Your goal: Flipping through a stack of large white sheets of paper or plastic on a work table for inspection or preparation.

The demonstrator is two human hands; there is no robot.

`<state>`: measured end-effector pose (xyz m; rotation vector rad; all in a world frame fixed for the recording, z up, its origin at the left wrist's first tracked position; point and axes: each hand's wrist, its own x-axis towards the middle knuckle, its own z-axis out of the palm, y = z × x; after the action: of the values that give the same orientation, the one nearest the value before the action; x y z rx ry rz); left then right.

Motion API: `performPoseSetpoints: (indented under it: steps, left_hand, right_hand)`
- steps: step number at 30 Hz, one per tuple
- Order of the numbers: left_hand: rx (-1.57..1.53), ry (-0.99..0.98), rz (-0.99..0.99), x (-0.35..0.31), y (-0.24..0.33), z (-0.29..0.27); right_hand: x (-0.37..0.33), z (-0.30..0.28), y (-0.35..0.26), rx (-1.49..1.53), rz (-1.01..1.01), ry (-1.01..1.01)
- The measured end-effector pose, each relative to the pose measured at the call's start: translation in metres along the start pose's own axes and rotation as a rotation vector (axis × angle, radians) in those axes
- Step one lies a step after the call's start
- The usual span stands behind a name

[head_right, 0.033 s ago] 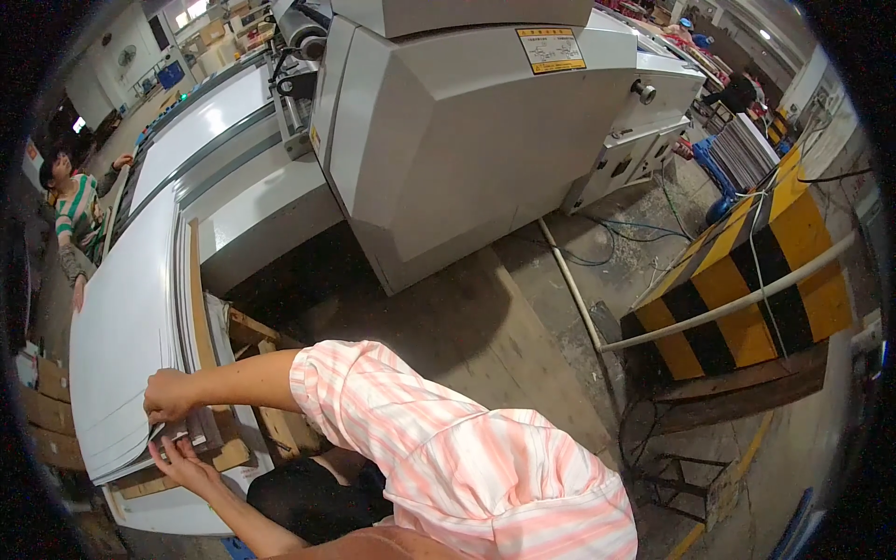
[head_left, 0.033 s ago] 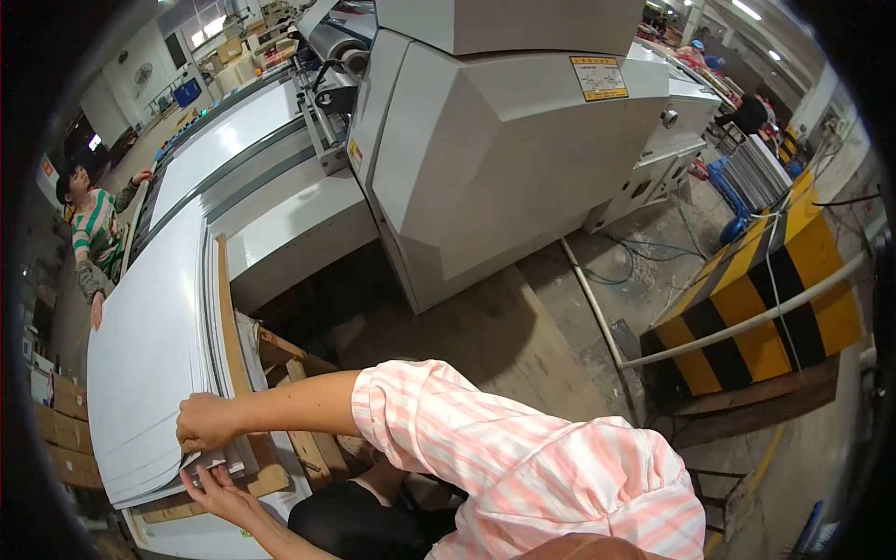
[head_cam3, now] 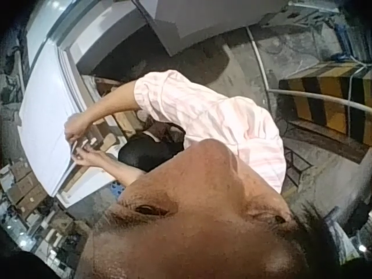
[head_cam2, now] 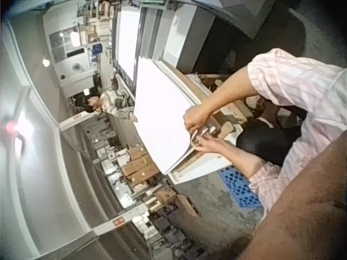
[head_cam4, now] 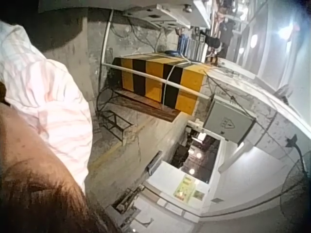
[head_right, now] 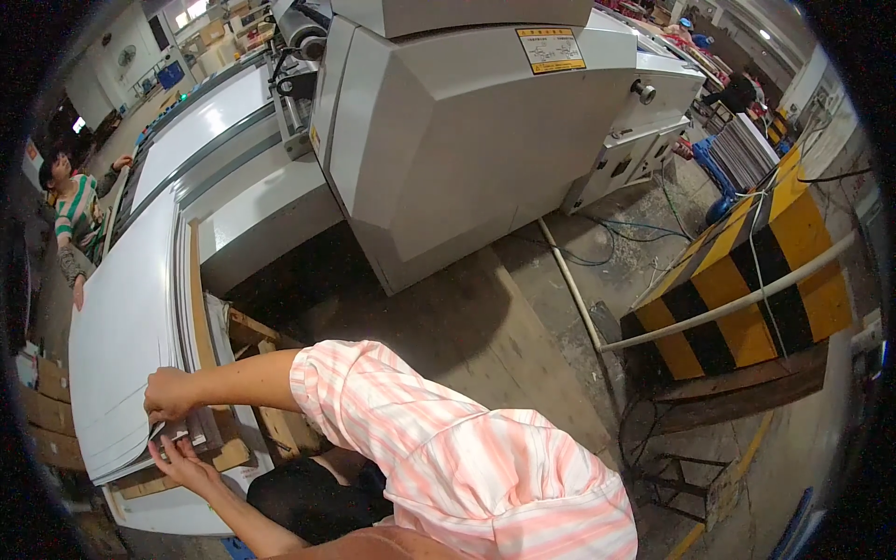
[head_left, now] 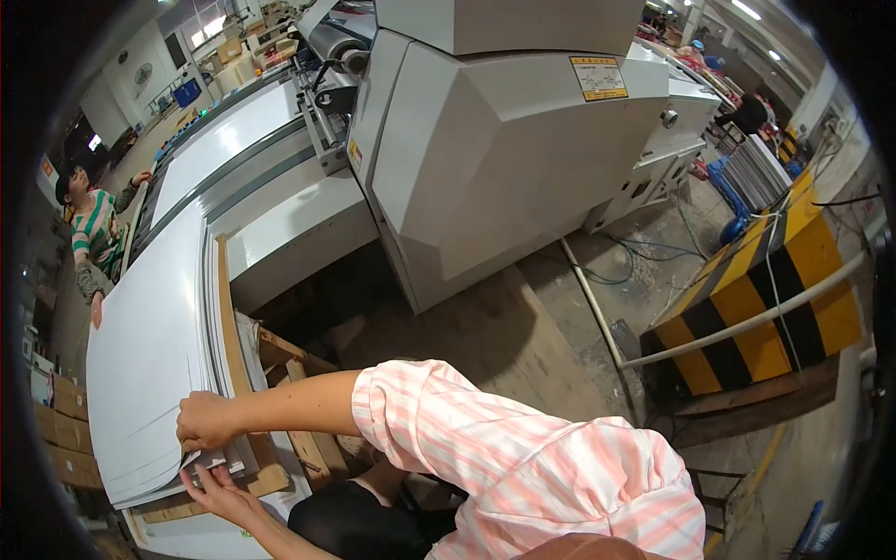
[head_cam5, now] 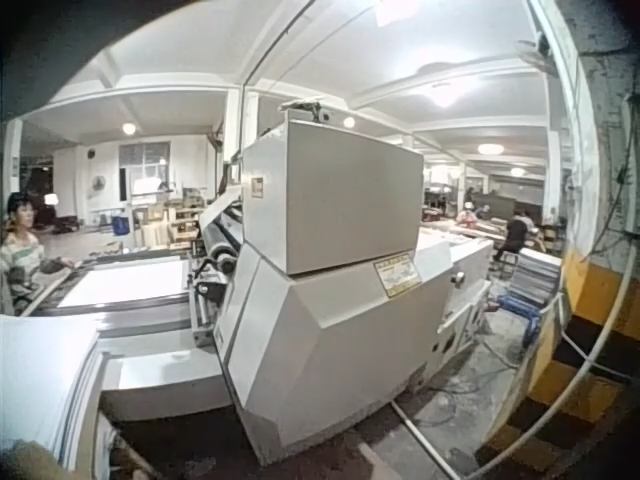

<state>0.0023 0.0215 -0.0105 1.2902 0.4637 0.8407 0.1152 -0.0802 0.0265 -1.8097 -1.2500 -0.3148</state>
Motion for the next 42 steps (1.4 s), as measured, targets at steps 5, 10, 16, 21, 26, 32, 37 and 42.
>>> performPoseSetpoints:
  steps: [5, 10, 16, 21, 26, 32, 37, 42]
  left_hand:
    - [-0.008, 0.025, -0.007, -0.005, 0.004, 0.007]
    - [0.01, 0.02, -0.009, -0.003, -0.001, 0.005]
    - [-0.019, -0.011, 0.006, -0.004, 0.004, 0.001]
    - [-0.04, -0.03, 0.002, -0.015, 0.012, 0.014]
    - [0.057, 0.04, 0.006, -0.005, -0.002, 0.004]
    - [-0.064, 0.039, -0.017, 0.016, -0.011, -0.021]
    - [-0.1, -0.014, -0.051, 0.018, -0.013, -0.02]
    - [-0.069, -0.005, -0.064, 0.017, -0.016, -0.015]
  right_hand:
    - [0.0, 0.004, 0.002, -0.191, -0.043, -0.038]
    - [-0.003, 0.007, 0.007, -0.425, -0.055, -0.123]
    - [-0.005, -0.002, -0.006, -0.155, -0.071, -0.126]
    - [-0.01, 0.0, 0.003, -0.162, -0.285, 0.004]
    - [0.014, -0.003, 0.001, 0.192, 0.146, 0.239]
    - [0.02, -0.008, -0.015, 0.362, 0.197, 0.421]
    - [0.001, -0.002, -0.008, -0.101, -0.06, 0.008]
    - [0.0, -0.002, 0.003, -0.253, -0.053, -0.085]
